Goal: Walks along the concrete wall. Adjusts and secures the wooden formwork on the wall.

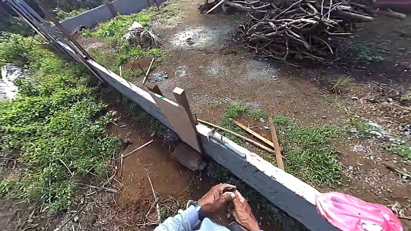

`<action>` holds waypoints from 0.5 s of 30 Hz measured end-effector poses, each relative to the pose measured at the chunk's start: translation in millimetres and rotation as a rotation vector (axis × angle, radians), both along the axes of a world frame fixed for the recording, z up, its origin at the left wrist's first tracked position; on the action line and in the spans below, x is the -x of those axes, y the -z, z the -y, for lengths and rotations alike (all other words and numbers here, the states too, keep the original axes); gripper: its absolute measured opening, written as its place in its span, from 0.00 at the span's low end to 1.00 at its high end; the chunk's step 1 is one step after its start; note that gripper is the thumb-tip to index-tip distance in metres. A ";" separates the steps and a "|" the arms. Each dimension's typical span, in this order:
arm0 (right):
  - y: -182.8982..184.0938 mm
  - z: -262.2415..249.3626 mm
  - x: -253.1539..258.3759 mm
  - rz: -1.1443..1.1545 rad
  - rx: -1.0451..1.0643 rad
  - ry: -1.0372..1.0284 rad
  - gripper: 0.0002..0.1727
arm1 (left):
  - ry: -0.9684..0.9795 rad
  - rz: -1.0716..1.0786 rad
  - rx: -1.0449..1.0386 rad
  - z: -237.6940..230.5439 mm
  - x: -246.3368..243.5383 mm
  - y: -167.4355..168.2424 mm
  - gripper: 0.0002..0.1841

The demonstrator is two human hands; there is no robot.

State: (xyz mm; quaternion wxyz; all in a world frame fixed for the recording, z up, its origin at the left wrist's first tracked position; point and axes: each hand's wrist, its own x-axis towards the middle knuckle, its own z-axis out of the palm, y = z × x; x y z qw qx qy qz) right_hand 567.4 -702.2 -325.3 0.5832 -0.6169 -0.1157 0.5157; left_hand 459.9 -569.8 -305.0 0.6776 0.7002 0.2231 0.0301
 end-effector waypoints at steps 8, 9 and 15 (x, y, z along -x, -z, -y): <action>-48.8 -124.4 83.9 0.061 0.061 -0.315 0.18 | -0.526 0.213 0.175 -109.2 129.9 -35.1 0.18; -52.1 -133.6 92.1 0.076 0.071 -0.343 0.18 | -0.608 0.233 0.241 -121.2 144.0 -43.0 0.18; -68.7 -172.4 127.9 0.161 0.075 -0.610 0.14 | -0.842 0.344 0.655 -153.2 196.7 -68.9 0.20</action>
